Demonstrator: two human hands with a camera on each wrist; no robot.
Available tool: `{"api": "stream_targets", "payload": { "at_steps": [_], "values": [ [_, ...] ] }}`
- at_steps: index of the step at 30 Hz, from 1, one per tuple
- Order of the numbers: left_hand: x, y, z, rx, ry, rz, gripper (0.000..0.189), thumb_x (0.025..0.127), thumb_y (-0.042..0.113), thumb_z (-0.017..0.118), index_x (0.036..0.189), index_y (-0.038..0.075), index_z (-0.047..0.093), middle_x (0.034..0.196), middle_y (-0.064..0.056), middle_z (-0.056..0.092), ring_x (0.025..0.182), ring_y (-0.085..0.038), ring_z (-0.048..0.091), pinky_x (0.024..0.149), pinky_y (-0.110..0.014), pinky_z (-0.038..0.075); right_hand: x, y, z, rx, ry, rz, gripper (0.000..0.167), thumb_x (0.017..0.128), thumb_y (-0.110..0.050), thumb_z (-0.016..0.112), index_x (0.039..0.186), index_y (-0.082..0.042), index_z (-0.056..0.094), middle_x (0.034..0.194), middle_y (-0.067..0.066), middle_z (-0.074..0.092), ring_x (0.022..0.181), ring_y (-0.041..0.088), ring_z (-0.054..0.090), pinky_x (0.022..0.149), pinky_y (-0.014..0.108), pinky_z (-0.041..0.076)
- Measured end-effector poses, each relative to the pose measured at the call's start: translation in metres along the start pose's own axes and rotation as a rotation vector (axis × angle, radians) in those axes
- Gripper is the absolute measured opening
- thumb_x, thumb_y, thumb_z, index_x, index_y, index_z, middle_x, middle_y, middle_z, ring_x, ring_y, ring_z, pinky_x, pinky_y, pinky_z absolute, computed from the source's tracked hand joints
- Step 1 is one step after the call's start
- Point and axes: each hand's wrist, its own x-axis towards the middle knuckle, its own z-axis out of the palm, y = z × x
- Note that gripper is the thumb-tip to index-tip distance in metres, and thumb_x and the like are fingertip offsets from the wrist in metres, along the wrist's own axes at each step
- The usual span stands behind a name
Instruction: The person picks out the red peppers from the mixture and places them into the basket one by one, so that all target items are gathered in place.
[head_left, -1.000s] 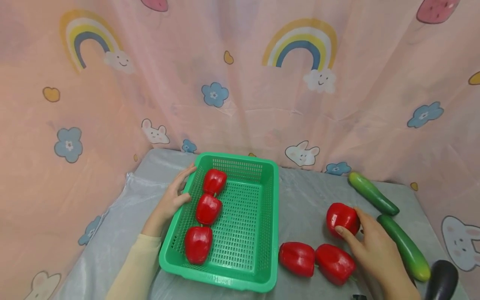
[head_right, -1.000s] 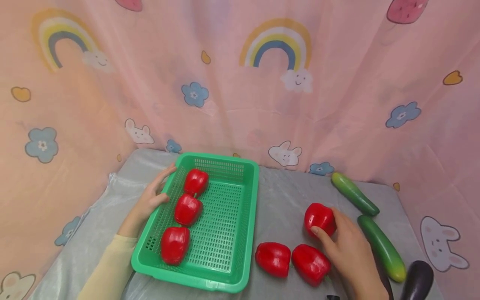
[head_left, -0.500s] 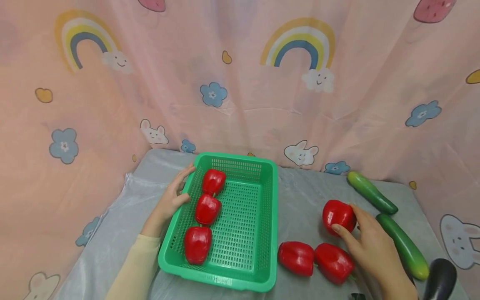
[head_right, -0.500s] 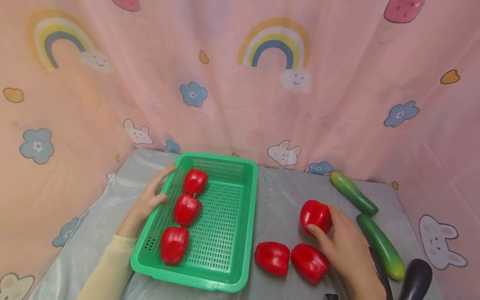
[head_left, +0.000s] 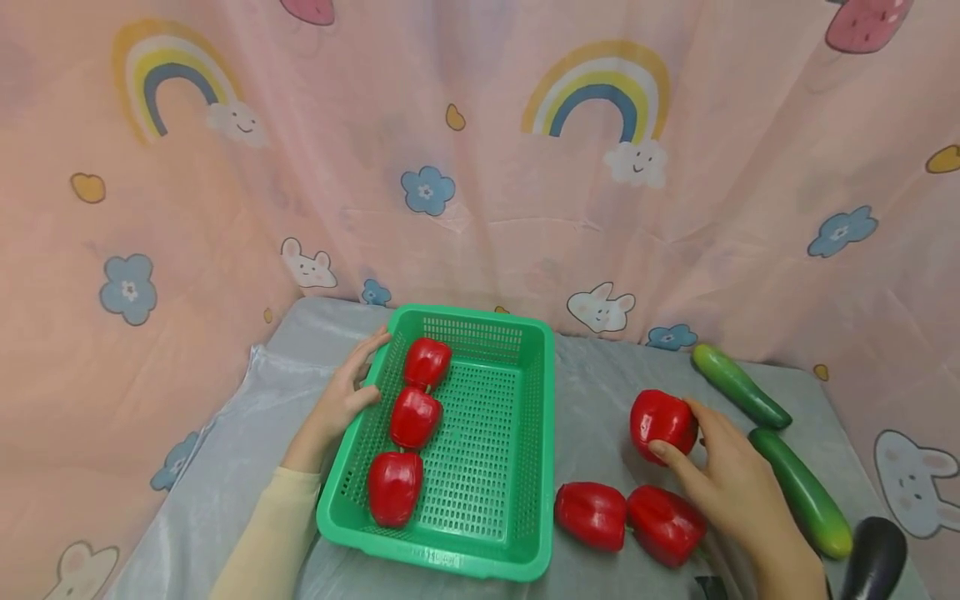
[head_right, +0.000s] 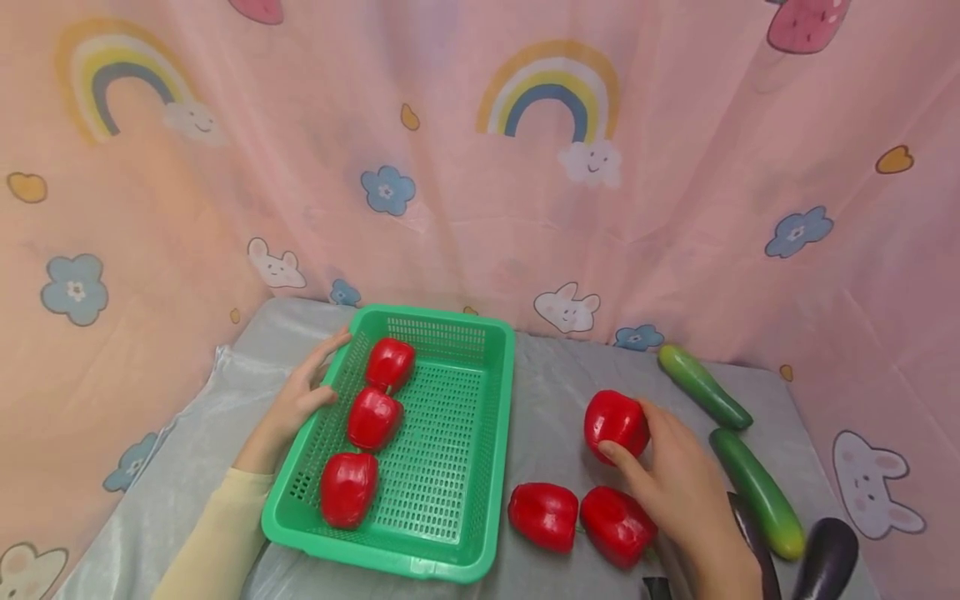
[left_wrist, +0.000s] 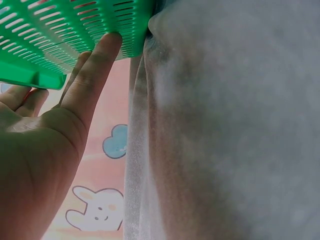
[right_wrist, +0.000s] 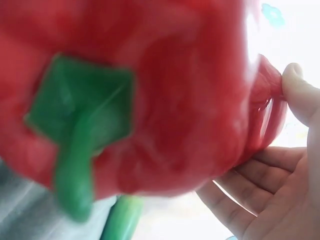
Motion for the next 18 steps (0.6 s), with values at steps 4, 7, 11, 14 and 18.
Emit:
{"api": "stream_targets", "payload": {
  "at_steps": [4,7,11,14,18],
  "values": [
    [0.000,0.001,0.000,0.016,0.001,-0.004,0.084,0.087,-0.005,0.051,0.169,0.005,0.039,0.181,-0.011,0.021,0.161,-0.049,0.025,0.097,-0.041,0.046,0.002,-0.007,-0.001,0.023,0.010,-0.001,0.101,0.090,-0.058,0.083,0.158,0.007,0.044,0.141,0.033,0.056,0.118,0.054,0.060,0.080,0.066,0.061],
    [0.000,-0.001,0.000,0.017,0.002,0.007,0.084,0.086,-0.006,0.051,0.168,0.004,0.039,0.181,-0.011,0.021,0.162,-0.046,0.025,0.104,-0.050,0.044,0.004,-0.013,-0.001,0.037,0.018,-0.010,0.100,0.090,-0.057,0.083,0.158,0.004,0.045,0.142,0.031,0.057,0.119,0.052,0.060,0.082,0.066,0.061],
    [0.000,-0.004,0.000,0.008,0.004,0.026,0.085,0.084,-0.006,0.051,0.168,0.003,0.039,0.180,-0.012,0.022,0.163,-0.042,0.023,0.119,-0.068,0.030,0.006,-0.019,-0.002,0.041,0.036,-0.025,0.100,0.090,-0.059,0.082,0.160,0.002,0.045,0.141,0.028,0.058,0.119,0.049,0.059,0.083,0.067,0.060],
    [0.001,-0.005,0.000,0.002,0.003,0.033,0.085,0.084,-0.006,0.052,0.167,0.002,0.039,0.180,-0.013,0.022,0.163,-0.040,0.021,0.122,-0.074,0.020,0.007,-0.024,-0.004,0.044,0.066,-0.050,0.098,0.090,-0.059,0.083,0.160,0.000,0.046,0.141,0.027,0.059,0.119,0.048,0.060,0.084,0.068,0.060],
    [0.001,-0.004,-0.001,0.001,0.001,0.035,0.084,0.085,-0.006,0.052,0.168,0.002,0.039,0.180,-0.013,0.022,0.163,-0.042,0.020,0.123,-0.073,0.019,0.010,-0.029,-0.005,0.061,0.109,-0.108,0.094,0.091,-0.055,0.083,0.159,0.000,0.048,0.141,0.027,0.061,0.120,0.048,0.061,0.085,0.069,0.059]
  ]
}}
